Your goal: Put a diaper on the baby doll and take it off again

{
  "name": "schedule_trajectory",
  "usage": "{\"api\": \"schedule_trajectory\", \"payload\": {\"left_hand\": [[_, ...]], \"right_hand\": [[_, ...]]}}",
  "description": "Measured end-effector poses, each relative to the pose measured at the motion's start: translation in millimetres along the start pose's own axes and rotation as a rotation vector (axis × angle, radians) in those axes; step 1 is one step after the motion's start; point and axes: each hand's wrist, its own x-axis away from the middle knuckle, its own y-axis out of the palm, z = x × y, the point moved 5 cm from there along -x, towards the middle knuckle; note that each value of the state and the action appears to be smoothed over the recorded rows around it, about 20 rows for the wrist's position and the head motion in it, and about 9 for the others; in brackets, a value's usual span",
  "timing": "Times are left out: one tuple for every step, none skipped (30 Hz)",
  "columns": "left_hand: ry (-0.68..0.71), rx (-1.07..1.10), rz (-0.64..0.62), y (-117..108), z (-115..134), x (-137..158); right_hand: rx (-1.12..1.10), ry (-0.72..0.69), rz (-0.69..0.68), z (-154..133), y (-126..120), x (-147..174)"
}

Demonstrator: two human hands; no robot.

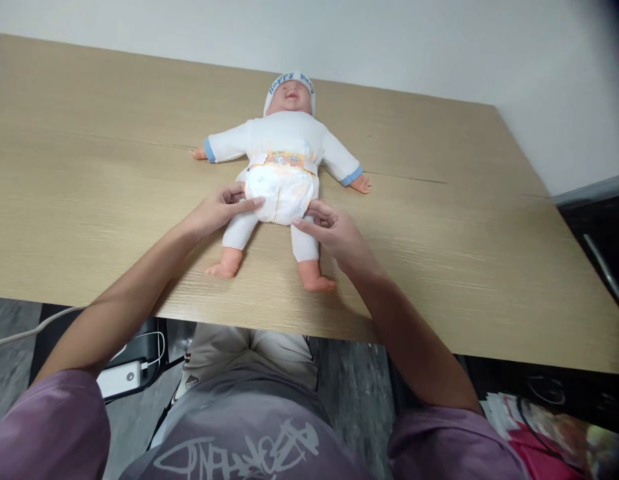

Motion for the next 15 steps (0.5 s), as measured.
{"api": "schedule_trajectory", "payload": {"left_hand": [[-0.034, 0.032, 0.012, -3, 1, 4], [-0.060, 0.035, 0.028, -6, 2, 8], [-0.074, 0.008, 0.048, -10, 4, 13], [-0.067, -0.046, 0.078, -16, 8, 18], [-0.038, -0.126, 0.123, -23, 13, 23], [0.011, -0.227, 0.186, -30, 19, 26], [0.074, -0.343, 0.261, -38, 27, 27], [0.144, -0.461, 0.339, -46, 35, 26], [0.209, -0.568, 0.407, -54, 42, 21], [0.258, -0.656, 0.451, -60, 48, 11], [0.288, -0.720, 0.469, -66, 50, -2], [0.300, -0.761, 0.467, -71, 51, -19], [0.298, -0.783, 0.452, -77, 49, -38], [0.288, -0.794, 0.440, -82, 45, -58], [0.272, -0.799, 0.432, -86, 41, -76]], "right_hand": [[-0.038, 0.040, -0.028, -1, -5, 4], [-0.063, 0.076, -0.050, -2, -11, 9], [-0.070, 0.101, -0.064, -3, -18, 14], [-0.057, 0.115, -0.069, -5, -26, 20], [-0.025, 0.115, -0.059, -6, -34, 25], [0.022, 0.103, -0.032, -7, -44, 27], [0.080, 0.077, 0.016, -7, -55, 27], [0.148, 0.034, 0.081, -7, -66, 23], [0.231, -0.025, 0.157, -7, -78, 16], [0.328, -0.096, 0.234, -8, -89, 5], [0.445, -0.171, 0.302, -8, -97, -9], [0.574, -0.244, 0.355, -7, -103, -26], [0.700, -0.302, 0.386, -5, -106, -44], [0.819, -0.335, 0.383, -1, -106, -64], [0.912, -0.349, 0.367, 3, -103, -82]]}}
